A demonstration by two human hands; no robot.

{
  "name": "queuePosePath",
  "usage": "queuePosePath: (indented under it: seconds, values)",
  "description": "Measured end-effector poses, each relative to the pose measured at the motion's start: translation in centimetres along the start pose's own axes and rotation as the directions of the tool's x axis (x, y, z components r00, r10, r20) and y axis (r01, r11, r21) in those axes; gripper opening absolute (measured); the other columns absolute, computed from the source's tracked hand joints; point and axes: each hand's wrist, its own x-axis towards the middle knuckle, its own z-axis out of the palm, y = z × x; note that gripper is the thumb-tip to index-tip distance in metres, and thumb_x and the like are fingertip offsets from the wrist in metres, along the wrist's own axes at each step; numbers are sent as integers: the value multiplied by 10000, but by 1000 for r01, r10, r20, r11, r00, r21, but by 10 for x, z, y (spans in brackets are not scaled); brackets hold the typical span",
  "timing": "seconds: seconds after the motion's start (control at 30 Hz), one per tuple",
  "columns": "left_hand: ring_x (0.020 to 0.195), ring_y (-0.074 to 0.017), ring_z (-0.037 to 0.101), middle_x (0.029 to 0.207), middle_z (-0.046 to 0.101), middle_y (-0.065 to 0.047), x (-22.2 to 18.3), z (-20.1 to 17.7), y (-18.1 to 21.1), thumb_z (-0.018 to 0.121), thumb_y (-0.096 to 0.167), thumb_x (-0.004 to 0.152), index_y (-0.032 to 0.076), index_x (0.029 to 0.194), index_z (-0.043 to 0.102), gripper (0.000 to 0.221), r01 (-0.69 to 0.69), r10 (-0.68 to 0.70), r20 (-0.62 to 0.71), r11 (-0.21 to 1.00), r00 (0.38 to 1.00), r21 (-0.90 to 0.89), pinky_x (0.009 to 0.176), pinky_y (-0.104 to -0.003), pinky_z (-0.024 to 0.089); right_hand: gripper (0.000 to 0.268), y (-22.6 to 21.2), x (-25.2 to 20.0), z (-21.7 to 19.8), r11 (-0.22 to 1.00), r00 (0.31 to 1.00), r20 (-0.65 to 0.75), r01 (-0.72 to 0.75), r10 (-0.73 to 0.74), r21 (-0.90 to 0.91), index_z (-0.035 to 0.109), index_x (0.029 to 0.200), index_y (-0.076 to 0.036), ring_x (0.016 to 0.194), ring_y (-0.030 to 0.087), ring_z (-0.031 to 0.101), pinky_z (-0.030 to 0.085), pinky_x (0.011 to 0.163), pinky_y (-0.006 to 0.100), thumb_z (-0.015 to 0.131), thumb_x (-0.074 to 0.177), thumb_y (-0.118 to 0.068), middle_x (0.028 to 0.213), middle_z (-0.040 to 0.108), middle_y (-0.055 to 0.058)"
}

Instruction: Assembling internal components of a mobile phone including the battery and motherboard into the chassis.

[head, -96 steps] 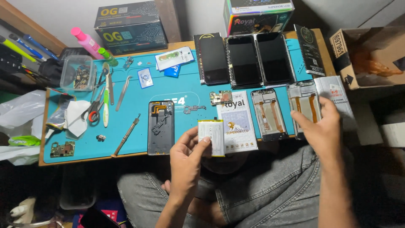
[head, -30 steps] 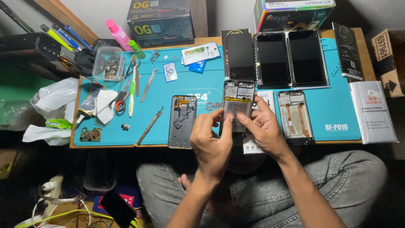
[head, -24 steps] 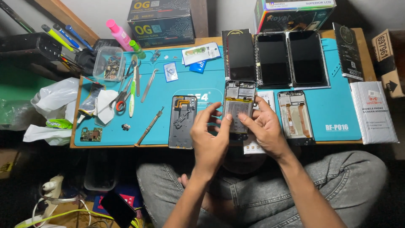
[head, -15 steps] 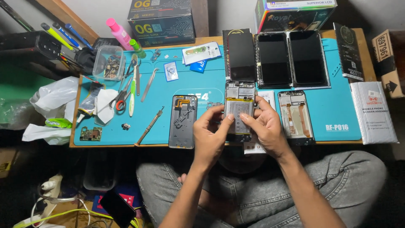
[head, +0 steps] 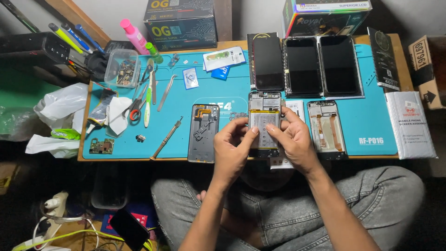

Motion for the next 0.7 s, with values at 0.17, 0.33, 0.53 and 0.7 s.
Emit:
queuePosePath:
  seconds: [0.17, 0.33, 0.53, 0.7]
  values:
    - [788, -112, 686, 803, 769, -75, -1, -1, 2, 843, 142, 933, 44, 1110, 825, 203, -11, 11, -17, 1000, 1000, 17, 718, -270, 606, 468, -9, 1, 5, 1000, 1000, -1, -15, 15, 4, 580, 1448, 7, 823, 220, 777, 683, 756, 406, 699, 1003, -75, 940, 761, 170]
    - [845, -102, 694, 913, 791, -68, -8, 6, 7, 838, 171, 937, 58, 1245, 785, 332, -5, 5, -40, 1000, 999, -14, 727, -244, 592, 448, -22, -4, 7, 997, 999, -32, -29, 31, 67, 568, 1496, -12, 909, 212, 774, 673, 846, 402, 626, 1061, -103, 965, 768, 165]
    - [1102, -365, 721, 1289, 715, -267, -34, 27, 56, 714, 140, 1017, -34, 1488, 597, 515, -209, 213, -13, 969, 977, 128, 823, -451, 642, 578, -82, -24, 37, 907, 978, -44, -174, 206, 384, 393, 1663, -145, 1163, 237, 640, 550, 1032, 434, 400, 1099, -273, 1329, 650, 128]
    - [1565, -464, 361, 1693, 384, -330, -34, 40, 28, 470, 285, 1155, -53, 1682, 303, 648, 83, -28, 177, 948, 984, -308, 1264, -557, 356, 627, -64, -26, 23, 990, 991, 13, -134, 134, 43, 347, 1719, -194, 1258, 356, 599, 499, 1110, 564, 369, 1104, -310, 1484, 577, 233]
